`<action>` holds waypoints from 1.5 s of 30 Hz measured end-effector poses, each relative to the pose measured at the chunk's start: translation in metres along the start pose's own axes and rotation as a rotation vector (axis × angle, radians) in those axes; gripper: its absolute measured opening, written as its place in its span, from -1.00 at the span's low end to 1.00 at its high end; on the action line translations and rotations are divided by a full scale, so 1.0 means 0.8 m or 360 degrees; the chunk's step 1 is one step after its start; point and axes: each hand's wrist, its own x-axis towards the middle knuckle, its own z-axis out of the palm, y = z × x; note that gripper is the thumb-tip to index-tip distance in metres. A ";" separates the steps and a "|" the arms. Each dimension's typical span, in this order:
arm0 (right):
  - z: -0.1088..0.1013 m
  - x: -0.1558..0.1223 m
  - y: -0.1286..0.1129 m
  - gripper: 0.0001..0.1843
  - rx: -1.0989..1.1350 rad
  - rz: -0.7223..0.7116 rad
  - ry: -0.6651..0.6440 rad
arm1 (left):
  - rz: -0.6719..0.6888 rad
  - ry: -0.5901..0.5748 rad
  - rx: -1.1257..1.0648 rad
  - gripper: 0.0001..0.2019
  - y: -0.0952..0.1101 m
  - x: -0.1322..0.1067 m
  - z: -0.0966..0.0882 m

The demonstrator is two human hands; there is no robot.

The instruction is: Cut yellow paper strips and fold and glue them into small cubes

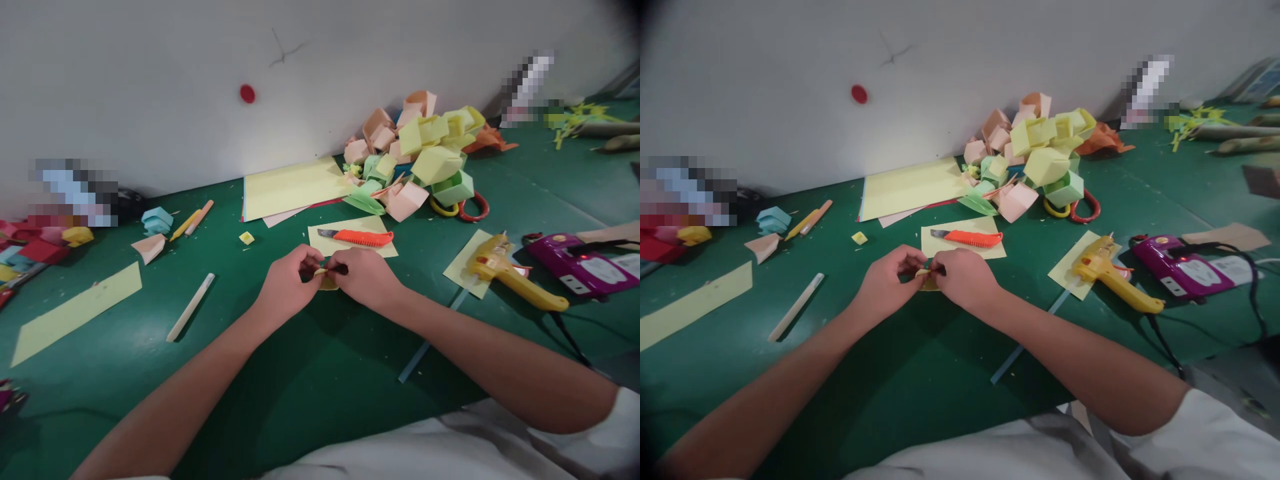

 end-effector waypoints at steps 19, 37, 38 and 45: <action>-0.009 -0.001 0.007 -0.91 0.0100 0.0039 0.0165 | -0.0212 -0.0160 0.0442 -0.71 0.015 0.000 -0.016; -0.005 0.002 0.010 -0.91 0.0095 -0.0052 0.0079 | 0.0122 0.0018 0.0682 -0.85 0.008 -0.008 -0.001; -0.005 0.002 0.010 -0.91 0.0093 -0.0055 0.0067 | 0.0136 0.0014 0.0670 -0.85 0.007 -0.007 -0.002; -0.007 0.004 0.010 -0.95 0.0089 -0.0063 -0.0024 | 0.0165 -0.0052 0.0628 -0.82 0.002 0.000 -0.001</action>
